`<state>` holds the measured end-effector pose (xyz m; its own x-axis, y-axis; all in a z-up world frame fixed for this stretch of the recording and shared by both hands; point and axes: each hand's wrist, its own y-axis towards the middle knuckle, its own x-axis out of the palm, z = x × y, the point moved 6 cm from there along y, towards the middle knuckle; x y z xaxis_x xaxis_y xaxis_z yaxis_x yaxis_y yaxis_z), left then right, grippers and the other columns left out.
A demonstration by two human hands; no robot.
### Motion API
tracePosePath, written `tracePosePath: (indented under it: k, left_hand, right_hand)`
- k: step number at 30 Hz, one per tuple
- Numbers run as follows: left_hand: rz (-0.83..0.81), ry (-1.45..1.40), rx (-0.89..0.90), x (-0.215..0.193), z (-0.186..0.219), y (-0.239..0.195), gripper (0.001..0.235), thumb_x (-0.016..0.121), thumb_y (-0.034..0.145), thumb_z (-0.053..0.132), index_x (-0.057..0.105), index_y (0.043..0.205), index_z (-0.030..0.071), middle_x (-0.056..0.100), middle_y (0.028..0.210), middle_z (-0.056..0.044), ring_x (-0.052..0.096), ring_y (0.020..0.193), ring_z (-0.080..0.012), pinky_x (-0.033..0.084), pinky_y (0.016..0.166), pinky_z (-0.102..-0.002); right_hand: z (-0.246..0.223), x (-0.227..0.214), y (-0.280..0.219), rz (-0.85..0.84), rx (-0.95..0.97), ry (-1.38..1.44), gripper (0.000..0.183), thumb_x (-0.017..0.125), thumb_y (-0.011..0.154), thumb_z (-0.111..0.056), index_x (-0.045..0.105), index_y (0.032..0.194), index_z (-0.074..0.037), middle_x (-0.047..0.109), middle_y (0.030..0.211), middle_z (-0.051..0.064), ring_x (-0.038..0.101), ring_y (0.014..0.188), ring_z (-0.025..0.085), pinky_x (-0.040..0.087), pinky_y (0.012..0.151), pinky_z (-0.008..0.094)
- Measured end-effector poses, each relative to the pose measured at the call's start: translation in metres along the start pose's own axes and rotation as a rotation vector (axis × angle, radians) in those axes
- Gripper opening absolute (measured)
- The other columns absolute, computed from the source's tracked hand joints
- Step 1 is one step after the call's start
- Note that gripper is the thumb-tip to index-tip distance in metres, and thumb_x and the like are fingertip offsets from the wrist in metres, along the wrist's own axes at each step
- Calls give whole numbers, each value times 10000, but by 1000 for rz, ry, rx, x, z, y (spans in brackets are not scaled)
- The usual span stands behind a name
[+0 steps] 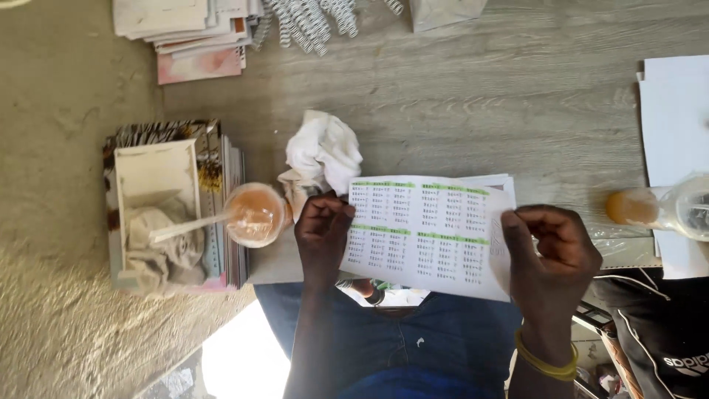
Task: The person wipes the surface of a 2026 calendar with a white cloth. They repeatedly pick up the calendar, wipe it, and place it back on the table.
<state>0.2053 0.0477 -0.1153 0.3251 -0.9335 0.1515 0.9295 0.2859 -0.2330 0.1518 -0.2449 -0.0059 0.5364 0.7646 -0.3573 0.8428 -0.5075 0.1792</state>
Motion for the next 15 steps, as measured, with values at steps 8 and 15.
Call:
tracePosePath:
  k: [8,15]
  left_hand:
    - [5,-159,-44,22,37,44,217,780,848,24,590,819,124,772,911,-86,708,801,-147,552,681,-282]
    - [-36,192,44,6,51,-46,224,643,836,-111,719,826,99,748,847,-22,692,813,-138,537,746,-254]
  right_hand:
    - [-4,22,35,-30,10,59,163,819,1041,-37,668,1102,-23,667,912,54,568,767,62,460,698,170]
    - [23,-11,7,-46,232,81,130,764,1050,-12,657,1113,-48,698,1038,48,659,916,68,567,897,156]
